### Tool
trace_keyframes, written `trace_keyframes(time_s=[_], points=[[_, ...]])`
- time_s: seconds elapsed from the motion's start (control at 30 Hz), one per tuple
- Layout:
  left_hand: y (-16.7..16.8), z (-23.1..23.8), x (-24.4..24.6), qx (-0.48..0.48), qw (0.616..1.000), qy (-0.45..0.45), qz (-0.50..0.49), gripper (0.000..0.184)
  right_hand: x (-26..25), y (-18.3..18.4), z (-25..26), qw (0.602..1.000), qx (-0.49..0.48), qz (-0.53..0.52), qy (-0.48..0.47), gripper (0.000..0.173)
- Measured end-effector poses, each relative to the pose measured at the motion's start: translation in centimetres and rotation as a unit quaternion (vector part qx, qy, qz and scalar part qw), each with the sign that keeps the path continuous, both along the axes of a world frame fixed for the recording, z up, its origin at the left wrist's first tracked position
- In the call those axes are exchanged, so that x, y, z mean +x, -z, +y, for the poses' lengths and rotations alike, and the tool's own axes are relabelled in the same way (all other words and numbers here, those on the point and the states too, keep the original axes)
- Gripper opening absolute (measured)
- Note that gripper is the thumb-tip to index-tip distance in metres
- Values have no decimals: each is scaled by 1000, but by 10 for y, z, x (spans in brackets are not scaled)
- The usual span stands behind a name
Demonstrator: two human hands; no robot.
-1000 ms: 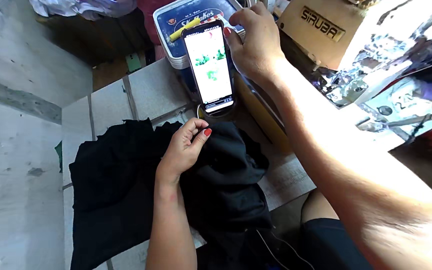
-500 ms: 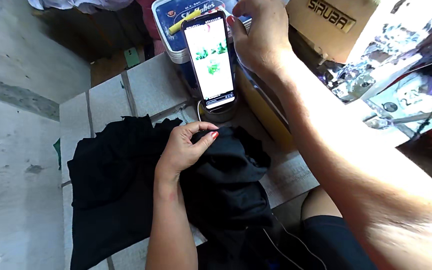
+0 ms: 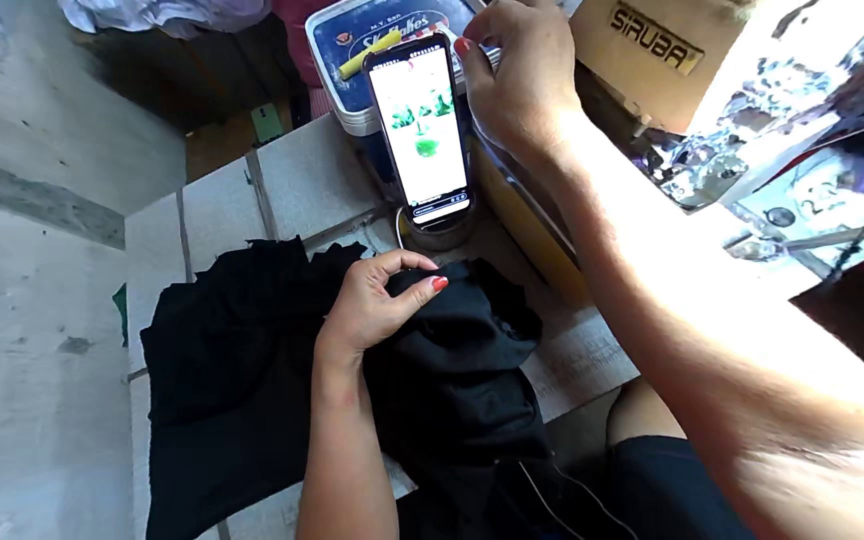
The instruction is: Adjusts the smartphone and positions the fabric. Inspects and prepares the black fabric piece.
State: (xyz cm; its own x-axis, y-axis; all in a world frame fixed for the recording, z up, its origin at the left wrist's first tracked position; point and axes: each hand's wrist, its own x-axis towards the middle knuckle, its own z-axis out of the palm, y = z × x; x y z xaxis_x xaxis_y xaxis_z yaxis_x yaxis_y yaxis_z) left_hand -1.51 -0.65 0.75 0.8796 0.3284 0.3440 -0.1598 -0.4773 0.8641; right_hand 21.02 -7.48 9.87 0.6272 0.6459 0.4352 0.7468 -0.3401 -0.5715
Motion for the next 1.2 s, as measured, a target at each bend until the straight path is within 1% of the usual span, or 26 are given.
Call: trace_keyframes(time_s=[0.13, 0.4, 1.2], points=[[0, 0, 0, -8, 1000, 2, 2, 11, -1, 1, 0, 1000, 7, -4, 5, 28], [-1, -2, 1, -20, 1000, 3, 8, 10, -1, 0, -1, 1000, 10, -1, 1, 29], [1, -3, 2, -7, 1000, 4, 23, 12, -1, -1, -2, 1000, 13, -4, 0, 28]])
